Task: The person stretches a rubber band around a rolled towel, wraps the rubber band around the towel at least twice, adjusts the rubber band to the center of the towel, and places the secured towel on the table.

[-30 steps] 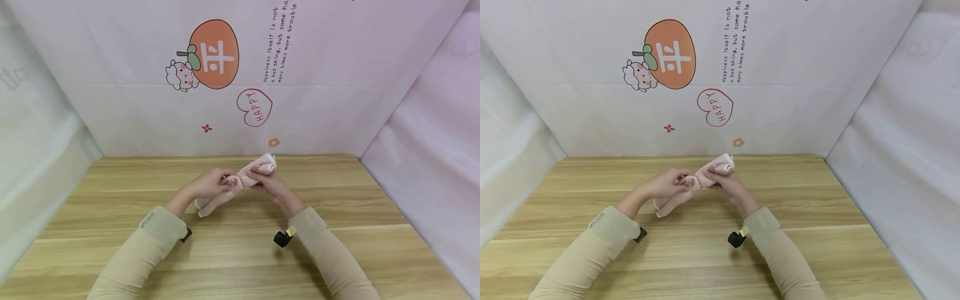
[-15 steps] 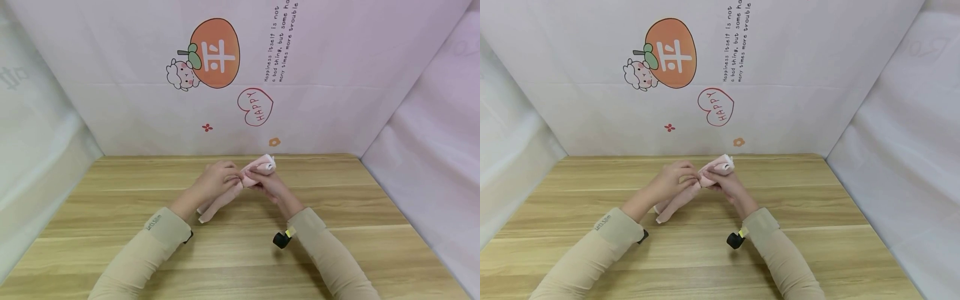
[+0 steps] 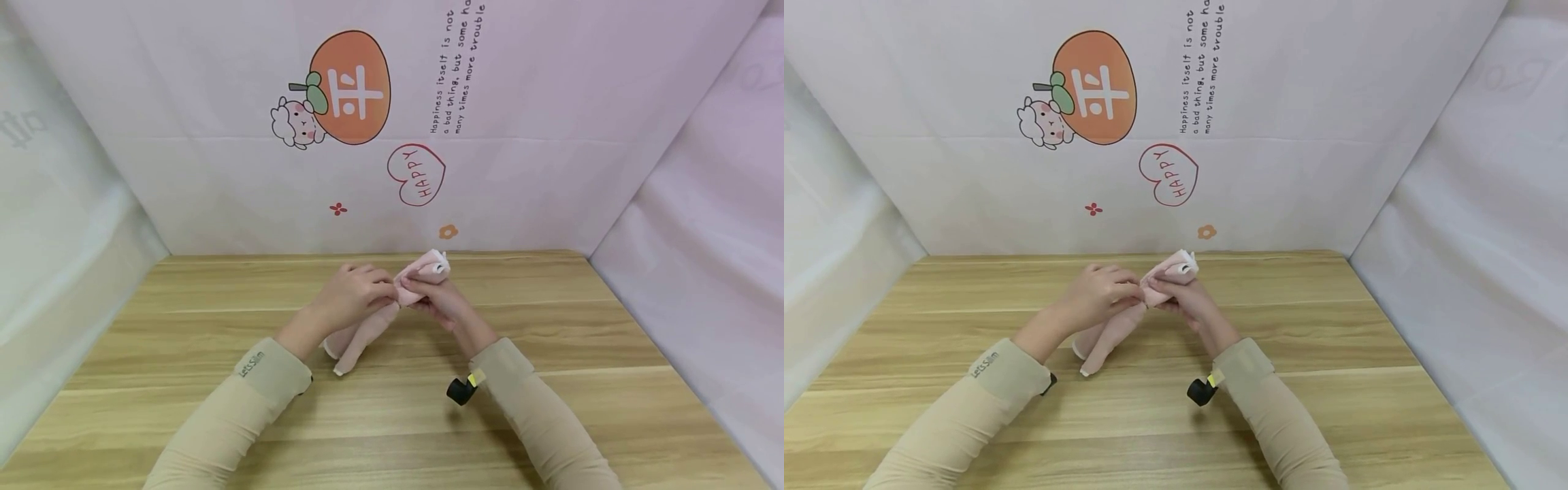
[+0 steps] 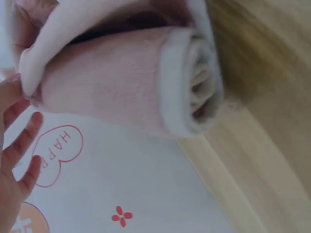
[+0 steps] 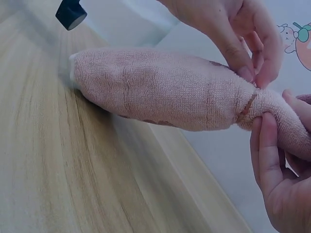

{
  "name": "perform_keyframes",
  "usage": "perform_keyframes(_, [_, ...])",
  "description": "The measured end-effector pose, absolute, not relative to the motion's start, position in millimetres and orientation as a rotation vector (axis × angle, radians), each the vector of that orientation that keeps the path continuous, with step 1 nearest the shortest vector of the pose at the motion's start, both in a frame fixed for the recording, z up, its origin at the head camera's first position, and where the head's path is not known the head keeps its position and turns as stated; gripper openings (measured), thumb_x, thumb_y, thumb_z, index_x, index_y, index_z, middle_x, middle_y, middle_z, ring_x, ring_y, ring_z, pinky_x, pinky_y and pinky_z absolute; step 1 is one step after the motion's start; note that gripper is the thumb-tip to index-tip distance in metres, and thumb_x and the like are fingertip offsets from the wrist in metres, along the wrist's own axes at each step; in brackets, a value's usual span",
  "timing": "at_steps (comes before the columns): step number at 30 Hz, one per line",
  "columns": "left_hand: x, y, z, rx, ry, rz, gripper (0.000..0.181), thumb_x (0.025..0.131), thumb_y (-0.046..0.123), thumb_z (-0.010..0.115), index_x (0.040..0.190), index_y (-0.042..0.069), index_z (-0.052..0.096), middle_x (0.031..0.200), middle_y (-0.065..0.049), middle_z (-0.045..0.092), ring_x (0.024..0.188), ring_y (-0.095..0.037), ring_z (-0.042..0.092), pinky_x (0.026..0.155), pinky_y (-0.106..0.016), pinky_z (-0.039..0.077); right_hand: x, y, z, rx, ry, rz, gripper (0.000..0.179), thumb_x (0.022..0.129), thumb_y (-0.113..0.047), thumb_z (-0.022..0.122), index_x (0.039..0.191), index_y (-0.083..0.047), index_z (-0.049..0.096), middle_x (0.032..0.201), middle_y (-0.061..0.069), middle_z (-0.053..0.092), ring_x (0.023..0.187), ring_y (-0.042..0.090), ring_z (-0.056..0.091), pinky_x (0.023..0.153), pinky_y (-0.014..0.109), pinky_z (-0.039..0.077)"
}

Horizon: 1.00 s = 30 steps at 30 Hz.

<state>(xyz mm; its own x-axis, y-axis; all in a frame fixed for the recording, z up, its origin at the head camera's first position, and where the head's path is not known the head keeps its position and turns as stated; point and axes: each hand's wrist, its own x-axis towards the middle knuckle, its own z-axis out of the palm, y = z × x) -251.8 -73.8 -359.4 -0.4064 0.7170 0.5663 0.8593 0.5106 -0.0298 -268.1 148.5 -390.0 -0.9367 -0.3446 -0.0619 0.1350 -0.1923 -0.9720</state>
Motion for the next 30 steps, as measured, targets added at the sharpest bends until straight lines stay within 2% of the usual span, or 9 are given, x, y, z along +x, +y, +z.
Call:
perform_keyframes(6, [-248,-68,-353,-1.273,-2.393,-0.225,0.006,0.093,0.019,0.076,0.095,0.022,0.071,0.104,0.006,0.068,0.101,-0.019,0.064,0.086,-0.048,0.050,-269,148,-389,-0.280,1.757,-2.169,0.012,0.100,-0.002,0.061,0.103,-0.010,0.069,0.096,0.003,0.071,0.082,0.013,0.069,0.070,0.023,0.056])
perform_keyframes(15, [-248,-67,-352,-1.271,-2.447,-0.165,0.014,0.089,0.022,0.070,0.083,0.020,0.057,0.092,0.005,0.057,0.091,-0.018,0.057,0.080,-0.045,0.049,-266,145,-385,-0.308,1.759,-2.157,0.016,0.098,0.001,0.061,0.102,-0.012,0.069,0.093,0.001,0.073,0.080,0.013,0.070,0.069,0.025,0.057])
perform_keyframes(23, [-252,-68,-360,-1.341,-2.264,-0.285,0.012,0.091,0.019,0.077,0.095,0.019,0.066,0.093,0.005,0.064,0.088,-0.017,0.061,0.077,-0.041,0.051,-268,154,-384,-0.293,1.702,-2.159,0.025,0.102,0.000,0.054,0.090,-0.014,0.070,0.089,0.001,0.068,0.075,0.010,0.065,0.066,0.020,0.053])
perform_keyframes(30, [-250,-66,-360,-1.327,-2.301,-0.337,0.011,0.092,0.019,0.077,0.095,0.020,0.067,0.090,0.006,0.063,0.084,-0.015,0.060,0.079,-0.042,0.051,-269,155,-382,-0.283,1.717,-2.153,0.019,0.100,0.001,0.058,0.094,-0.013,0.071,0.090,0.002,0.070,0.076,0.012,0.068,0.066,0.022,0.055])
